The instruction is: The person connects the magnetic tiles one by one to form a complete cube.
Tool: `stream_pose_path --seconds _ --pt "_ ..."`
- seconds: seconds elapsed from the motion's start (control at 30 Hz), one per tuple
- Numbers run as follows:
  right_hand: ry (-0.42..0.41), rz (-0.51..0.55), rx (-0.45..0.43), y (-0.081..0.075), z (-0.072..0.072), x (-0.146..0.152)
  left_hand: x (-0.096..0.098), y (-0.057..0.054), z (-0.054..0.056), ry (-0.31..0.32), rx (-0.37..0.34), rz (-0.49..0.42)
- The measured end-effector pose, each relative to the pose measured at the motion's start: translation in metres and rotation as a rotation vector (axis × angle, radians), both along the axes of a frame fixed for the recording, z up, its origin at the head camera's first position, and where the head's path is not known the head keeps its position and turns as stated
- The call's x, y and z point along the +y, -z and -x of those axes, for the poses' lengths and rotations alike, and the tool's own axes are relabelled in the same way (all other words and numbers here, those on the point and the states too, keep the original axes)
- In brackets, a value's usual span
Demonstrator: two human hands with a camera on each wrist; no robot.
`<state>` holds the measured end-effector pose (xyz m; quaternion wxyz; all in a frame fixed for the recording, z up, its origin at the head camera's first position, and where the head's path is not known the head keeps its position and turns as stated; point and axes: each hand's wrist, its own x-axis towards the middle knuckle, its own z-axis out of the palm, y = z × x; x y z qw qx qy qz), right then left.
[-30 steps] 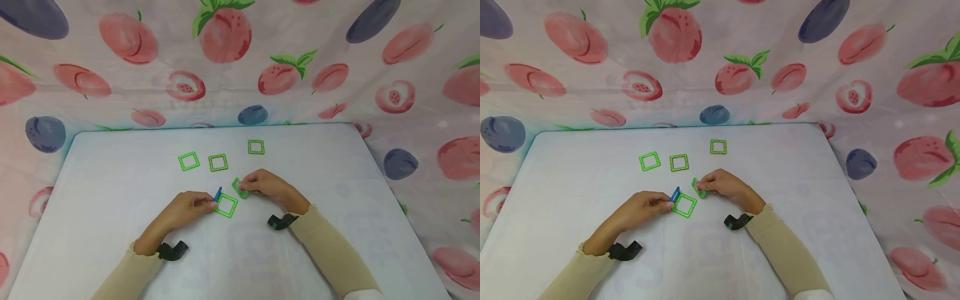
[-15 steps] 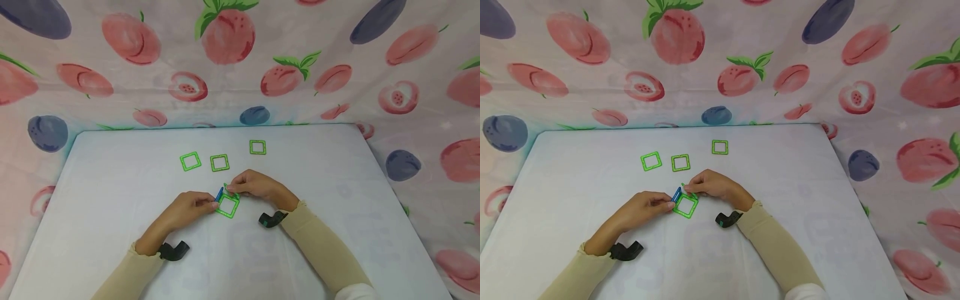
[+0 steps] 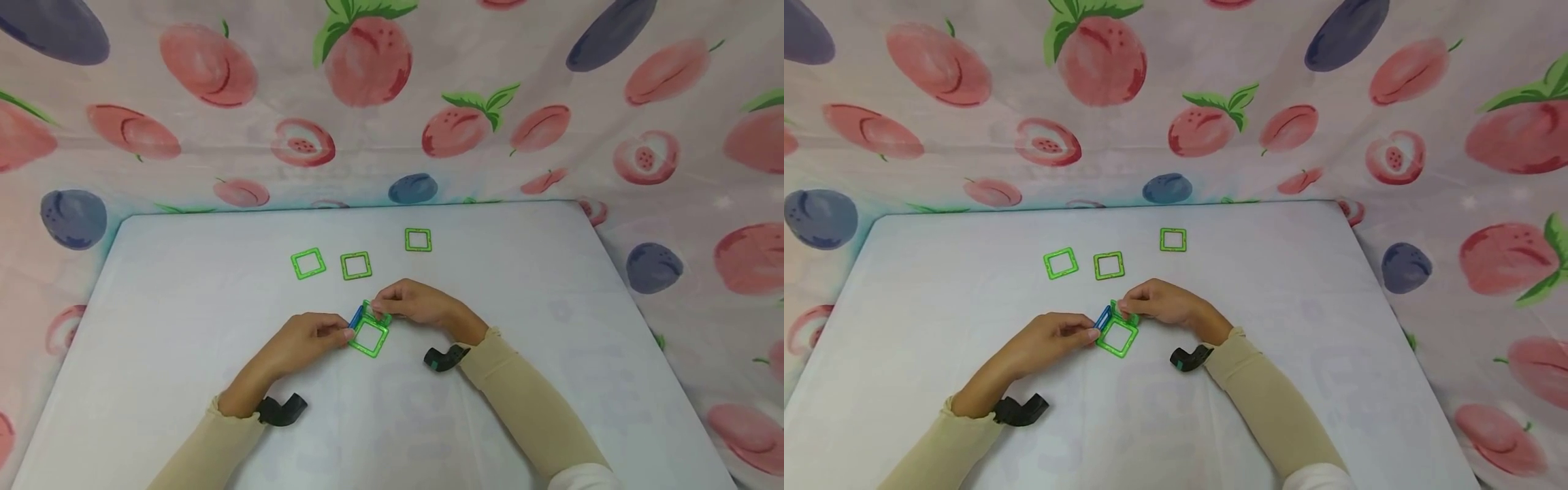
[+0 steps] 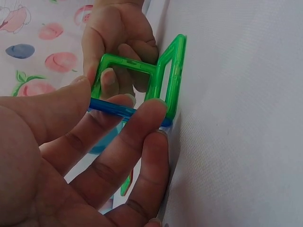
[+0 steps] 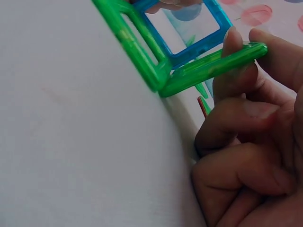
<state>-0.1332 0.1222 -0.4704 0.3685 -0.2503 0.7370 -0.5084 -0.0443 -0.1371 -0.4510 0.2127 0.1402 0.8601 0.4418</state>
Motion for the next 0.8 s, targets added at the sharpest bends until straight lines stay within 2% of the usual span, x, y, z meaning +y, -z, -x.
stream_pose_path --seconds 0.37,0.6,0.8 --pt "-0.008 -0.031 0.072 0.0011 -0.0015 -0.0011 0.0 0.001 0.0004 -0.001 0.009 0.005" --pt "-0.008 0.044 0.031 0.0026 -0.0013 0.0044 0.0 0.0019 0.0001 0.003 0.01 0.004" --pt "0.0 0.06 0.019 0.0037 -0.0012 0.0053 0.0 0.0017 -0.0003 0.0 0.013 0.005"
